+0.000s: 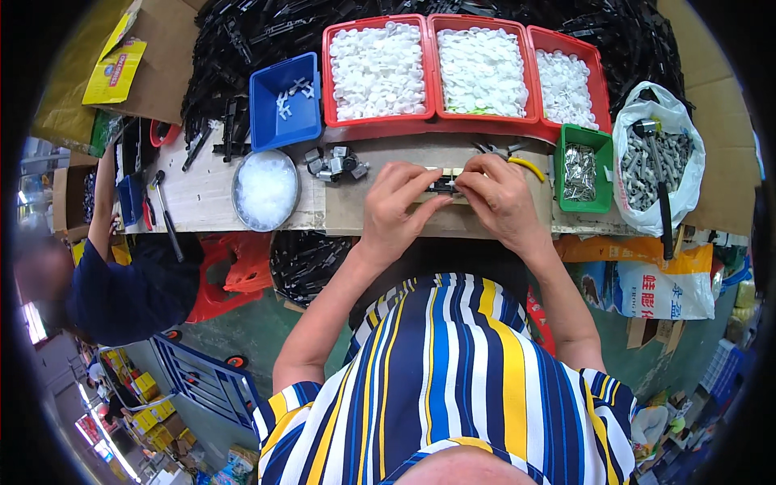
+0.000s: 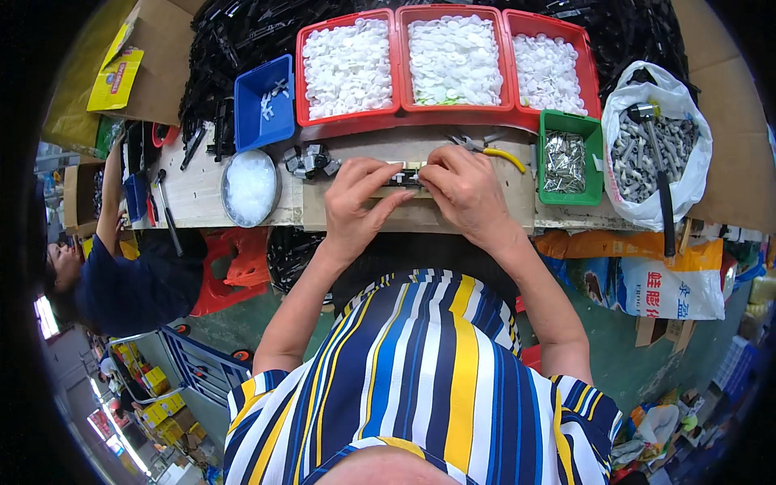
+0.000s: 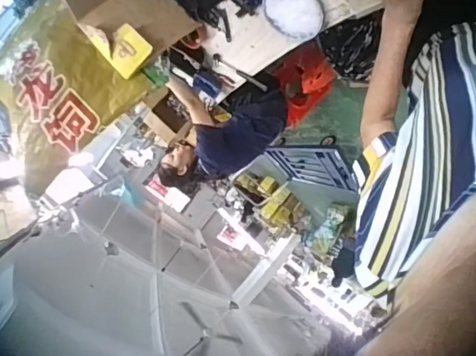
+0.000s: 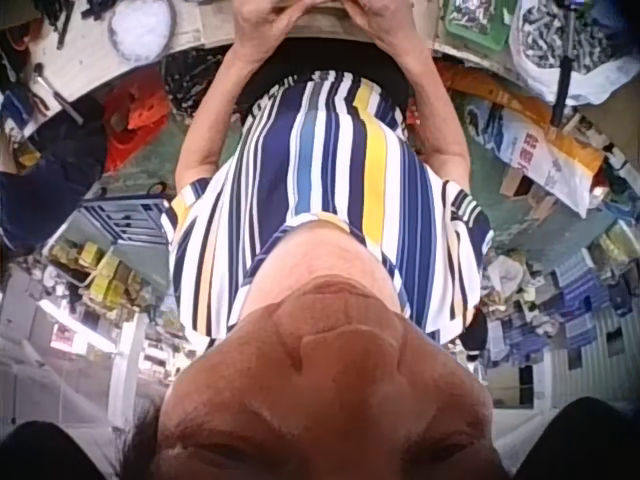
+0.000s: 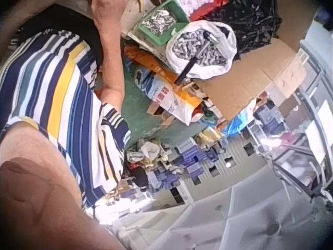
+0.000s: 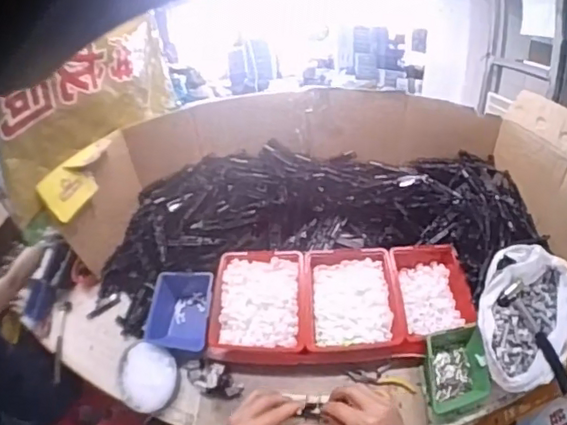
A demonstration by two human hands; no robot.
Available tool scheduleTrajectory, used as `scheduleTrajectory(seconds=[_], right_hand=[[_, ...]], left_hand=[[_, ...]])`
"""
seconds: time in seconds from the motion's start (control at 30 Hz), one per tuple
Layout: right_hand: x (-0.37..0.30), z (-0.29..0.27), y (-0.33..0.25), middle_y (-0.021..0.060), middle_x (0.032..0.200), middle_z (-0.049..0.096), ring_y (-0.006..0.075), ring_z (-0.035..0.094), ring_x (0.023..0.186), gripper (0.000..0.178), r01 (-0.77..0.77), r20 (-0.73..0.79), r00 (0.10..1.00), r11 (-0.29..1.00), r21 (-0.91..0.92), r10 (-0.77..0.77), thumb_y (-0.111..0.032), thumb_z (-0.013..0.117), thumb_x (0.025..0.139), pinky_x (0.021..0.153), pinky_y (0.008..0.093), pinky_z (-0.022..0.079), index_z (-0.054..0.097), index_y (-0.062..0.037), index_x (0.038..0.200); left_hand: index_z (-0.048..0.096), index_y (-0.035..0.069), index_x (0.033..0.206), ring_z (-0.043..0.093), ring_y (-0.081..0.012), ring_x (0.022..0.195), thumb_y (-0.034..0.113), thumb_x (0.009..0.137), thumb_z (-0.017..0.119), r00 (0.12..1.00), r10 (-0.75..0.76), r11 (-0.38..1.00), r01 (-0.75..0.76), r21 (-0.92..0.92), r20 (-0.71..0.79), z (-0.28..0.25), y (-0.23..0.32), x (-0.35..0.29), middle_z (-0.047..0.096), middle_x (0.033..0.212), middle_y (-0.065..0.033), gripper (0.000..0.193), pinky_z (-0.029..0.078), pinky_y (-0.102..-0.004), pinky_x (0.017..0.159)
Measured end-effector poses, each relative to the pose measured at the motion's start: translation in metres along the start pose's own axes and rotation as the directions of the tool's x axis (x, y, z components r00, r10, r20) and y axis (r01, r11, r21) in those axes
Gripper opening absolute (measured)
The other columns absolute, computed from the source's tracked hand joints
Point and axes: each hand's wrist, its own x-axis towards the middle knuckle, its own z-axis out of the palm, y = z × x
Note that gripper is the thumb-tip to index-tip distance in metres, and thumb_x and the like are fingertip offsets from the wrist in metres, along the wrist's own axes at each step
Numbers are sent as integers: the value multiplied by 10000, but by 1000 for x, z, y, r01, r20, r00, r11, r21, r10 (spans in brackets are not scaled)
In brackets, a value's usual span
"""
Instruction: The person assembles small lock mechanisms at a workbench. They pick up a white plastic component and a metal pin, insert the pin into the component, and use pliers to secure it. The person repeats this process for multiple units, placing the finished assemblies into a container.
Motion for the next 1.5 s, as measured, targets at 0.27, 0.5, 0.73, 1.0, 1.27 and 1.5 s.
scheduleTrajectory(seconds=[0.27, 0.5, 0.73, 1.0, 1.27, 1.5], right_hand=[[7, 14, -1, 60, 922, 591, 238, 598, 909, 107, 39, 118, 993, 996, -86, -28, -78, 694, 793, 760, 375, 426, 658, -59, 892], [9, 15, -4, 76, 933, 594, 264, 594, 921, 109, -2, 154, 988, 998, -67, 13, -64, 692, 800, 765, 390, 431, 654, -45, 900], [4, 20, 4, 102, 934, 590, 291, 587, 923, 199, -29, 95, 995, 997, 69, 22, -39, 691, 796, 764, 415, 448, 664, -36, 993], [-2, -3, 6, 121, 978, 595, 297, 608, 951, 202, -24, -31, 999, 994, 103, 27, -53, 709, 804, 798, 409, 488, 662, -27, 999], [-48, -95, 67, 157, 917, 615, 360, 631, 817, 120, -577, -233, 813, 791, -205, 533, -11, 661, 849, 729, 427, 497, 642, 11, 966], [-54, -88, 80, 164, 853, 609, 377, 626, 809, 79, -536, -143, 844, 796, -282, 517, 0, 663, 832, 713, 454, 478, 611, 16, 890]], left_hand=[[696, 48, 985, 591, -275, 917, 110, 709, 800, 971, 233, 946, -241, 219, 62, 6, -15, -22, 603, 923, -72, 302, 489, -398, 797], [695, 73, 1015, 583, -273, 975, 164, 775, 732, 938, 304, 852, -347, 392, 169, 8, -21, -26, 597, 963, -72, 259, 465, -396, 812], [698, 52, 1037, 584, -266, 999, 176, 807, 669, 879, 375, 686, -477, 549, 295, 4, -12, -22, 604, 986, -70, 263, 443, -409, 819], [693, 40, 1040, 588, -267, 991, 214, 820, 715, 813, 338, 649, -566, 508, 474, -6, 1, -5, 608, 987, -68, 282, 438, -427, 844], [691, 47, 908, 578, -266, 897, 122, 765, 767, 860, 346, 864, -448, 231, 375, 12, 16, 64, 605, 872, -70, 179, 454, -394, 765], [720, 38, 825, 579, -289, 907, 81, 739, 730, 855, 418, 869, -475, 139, 307, 98, 8, 163, 656, 876, -96, 97, 475, -401, 790]])
